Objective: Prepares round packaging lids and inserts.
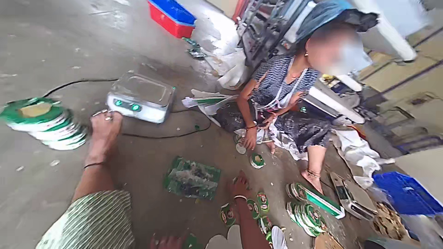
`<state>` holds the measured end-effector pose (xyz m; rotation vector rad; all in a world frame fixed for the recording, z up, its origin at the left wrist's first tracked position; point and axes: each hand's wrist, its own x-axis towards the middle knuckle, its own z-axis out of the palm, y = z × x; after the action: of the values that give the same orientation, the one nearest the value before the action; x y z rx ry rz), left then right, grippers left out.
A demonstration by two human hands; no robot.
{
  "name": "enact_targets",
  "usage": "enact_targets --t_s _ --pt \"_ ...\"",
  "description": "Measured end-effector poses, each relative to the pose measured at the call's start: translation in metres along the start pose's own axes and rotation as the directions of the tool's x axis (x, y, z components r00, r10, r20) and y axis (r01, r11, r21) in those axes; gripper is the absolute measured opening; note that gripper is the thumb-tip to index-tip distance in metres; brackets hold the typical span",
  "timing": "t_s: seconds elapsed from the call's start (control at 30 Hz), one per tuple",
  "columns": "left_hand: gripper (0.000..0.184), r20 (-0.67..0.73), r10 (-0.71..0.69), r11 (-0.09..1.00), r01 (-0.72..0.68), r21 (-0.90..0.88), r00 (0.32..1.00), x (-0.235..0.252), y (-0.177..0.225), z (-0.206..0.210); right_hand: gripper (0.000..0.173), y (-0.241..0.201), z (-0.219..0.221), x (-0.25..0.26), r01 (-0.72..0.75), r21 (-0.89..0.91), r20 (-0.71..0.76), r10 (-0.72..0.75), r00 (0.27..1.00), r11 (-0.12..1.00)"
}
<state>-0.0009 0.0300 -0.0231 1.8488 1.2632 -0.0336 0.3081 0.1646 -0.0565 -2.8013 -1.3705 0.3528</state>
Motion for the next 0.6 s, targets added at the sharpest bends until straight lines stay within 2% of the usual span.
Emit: enact_targets --t_s 0.03,0.1,0.17,0.23,0.3,0.4,0.5,0.6 --pt "0.075 -0.003 0.005 1.0 -0.005 0.017 1.0 -0.001 0.002 0.004 0.088 -0.005 0.0 -0.009 0.103 0.008 -0.037 -0.103 0.994 0.995" --pt "0.068 -0.082 0.042 0.997 -0.036 0.069 0.996 0.003 0.004 0.016 0.096 -0.019 0.007 -0.031 0.39 0.005 -0.117 -0.387 0.915 0.921" --pt "0.064 -0.124 0.045 0.992 -0.03 0.121 0.991 0.005 0.007 0.03 0.104 -0.038 0.015 -0.057 0.578 -0.049 -0.005 -0.579 0.816 0.815" --pt "0.067 -0.123 0.025 0.988 -0.005 0.156 0.992 0.004 0.007 0.035 0.108 -0.063 0.02 -0.076 0.628 -0.097 0.195 -0.604 0.773 0.772" --pt "0.069 -0.104 0.005 0.984 0.014 0.177 0.995 0.006 0.008 0.034 0.113 -0.082 0.026 -0.077 0.616 -0.154 0.284 -0.563 0.776 0.772" --pt "0.067 -0.132 -0.031 0.987 0.05 0.15 0.991 0.009 0.011 0.031 0.116 -0.101 0.024 -0.071 0.598 -0.179 0.333 -0.523 0.784 0.782" --pt "0.067 -0.187 -0.104 0.988 0.122 0.091 0.977 0.015 0.015 0.024 0.113 -0.114 0.025 -0.066 0.627 -0.211 0.388 -0.524 0.758 0.75" --pt "0.076 -0.215 -0.177 0.982 0.188 0.028 0.96 0.021 0.012 0.013 0.108 -0.115 0.035 -0.067 0.651 -0.223 0.376 -0.552 0.744 0.725"
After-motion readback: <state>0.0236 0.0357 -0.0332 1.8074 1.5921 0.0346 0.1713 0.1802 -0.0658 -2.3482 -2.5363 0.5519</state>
